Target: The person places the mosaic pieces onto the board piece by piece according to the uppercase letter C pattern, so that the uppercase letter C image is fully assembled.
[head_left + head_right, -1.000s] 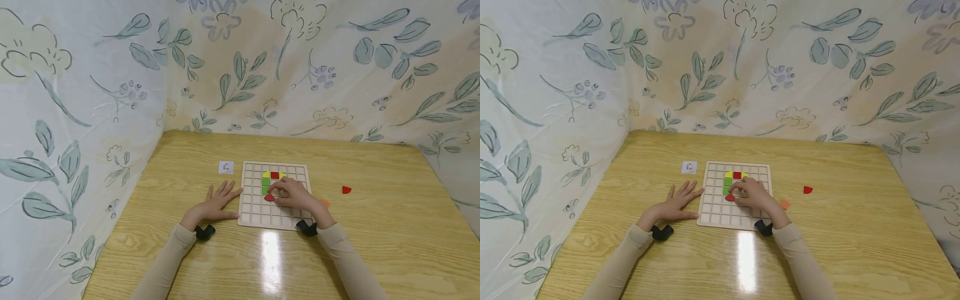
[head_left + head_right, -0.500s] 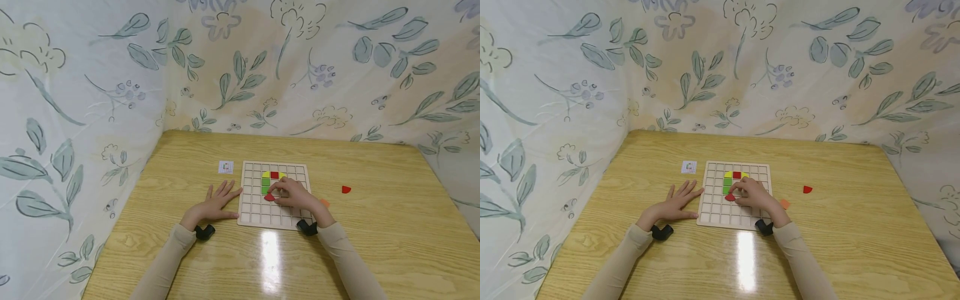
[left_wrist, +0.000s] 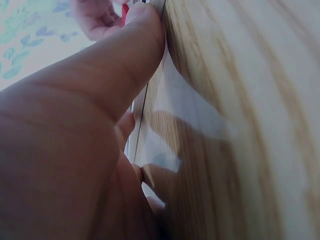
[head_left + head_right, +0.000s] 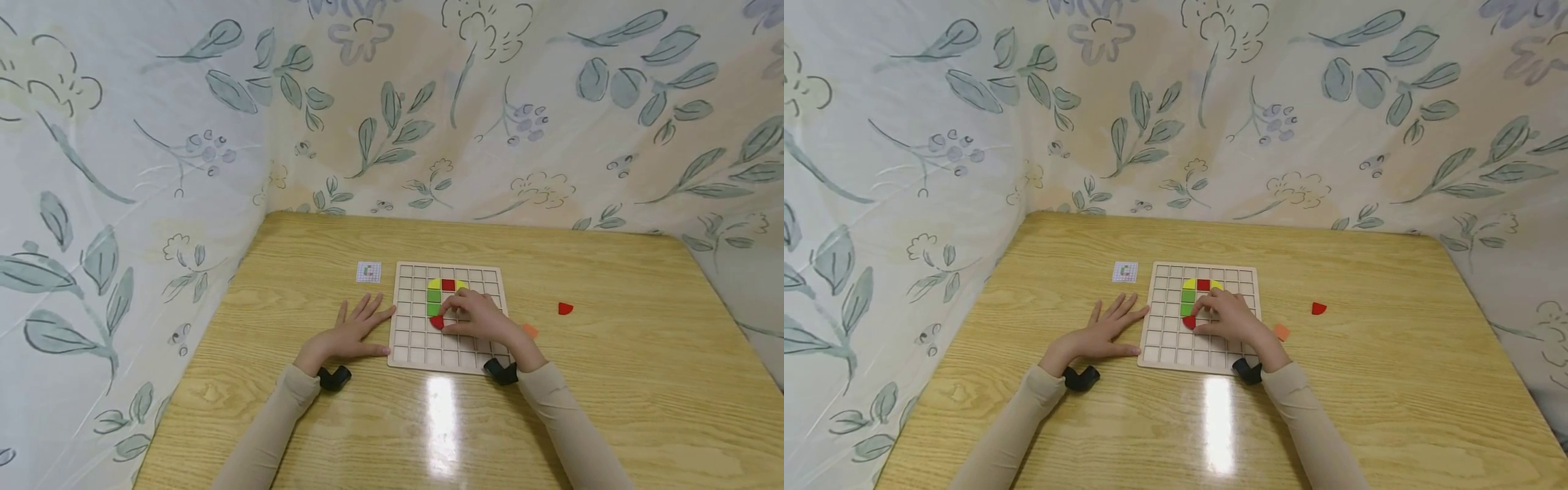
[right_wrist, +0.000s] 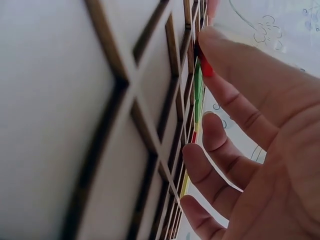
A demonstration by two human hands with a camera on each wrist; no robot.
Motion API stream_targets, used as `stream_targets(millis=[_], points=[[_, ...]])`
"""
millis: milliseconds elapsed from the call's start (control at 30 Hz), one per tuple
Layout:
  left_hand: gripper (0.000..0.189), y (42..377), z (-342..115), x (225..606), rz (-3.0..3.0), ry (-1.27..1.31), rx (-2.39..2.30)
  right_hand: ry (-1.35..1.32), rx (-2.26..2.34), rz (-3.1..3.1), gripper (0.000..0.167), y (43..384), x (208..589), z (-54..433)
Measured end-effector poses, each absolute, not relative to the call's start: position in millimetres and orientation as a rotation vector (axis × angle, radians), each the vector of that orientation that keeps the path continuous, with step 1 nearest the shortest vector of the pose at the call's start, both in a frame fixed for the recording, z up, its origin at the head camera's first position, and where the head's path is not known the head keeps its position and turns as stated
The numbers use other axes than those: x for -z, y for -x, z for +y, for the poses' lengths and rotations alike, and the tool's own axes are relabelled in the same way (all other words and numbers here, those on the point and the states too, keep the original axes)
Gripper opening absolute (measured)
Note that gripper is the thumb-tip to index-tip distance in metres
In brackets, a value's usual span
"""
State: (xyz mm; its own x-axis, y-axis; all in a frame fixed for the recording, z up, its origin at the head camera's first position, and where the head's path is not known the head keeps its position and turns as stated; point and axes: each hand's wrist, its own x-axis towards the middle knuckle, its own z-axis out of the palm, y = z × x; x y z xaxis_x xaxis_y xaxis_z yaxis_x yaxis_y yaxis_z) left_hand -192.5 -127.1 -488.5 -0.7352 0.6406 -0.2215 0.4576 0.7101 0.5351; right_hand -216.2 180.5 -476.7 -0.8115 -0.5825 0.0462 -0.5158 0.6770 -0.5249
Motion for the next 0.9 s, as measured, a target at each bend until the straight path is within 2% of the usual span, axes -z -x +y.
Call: stream_targets(millis=[900], points=[[0.080,193.4,-123.0,485.2,2.532,-0.852,-0.654,0.808,0.775,2.769,0.015,217.2,468.1,180.6]])
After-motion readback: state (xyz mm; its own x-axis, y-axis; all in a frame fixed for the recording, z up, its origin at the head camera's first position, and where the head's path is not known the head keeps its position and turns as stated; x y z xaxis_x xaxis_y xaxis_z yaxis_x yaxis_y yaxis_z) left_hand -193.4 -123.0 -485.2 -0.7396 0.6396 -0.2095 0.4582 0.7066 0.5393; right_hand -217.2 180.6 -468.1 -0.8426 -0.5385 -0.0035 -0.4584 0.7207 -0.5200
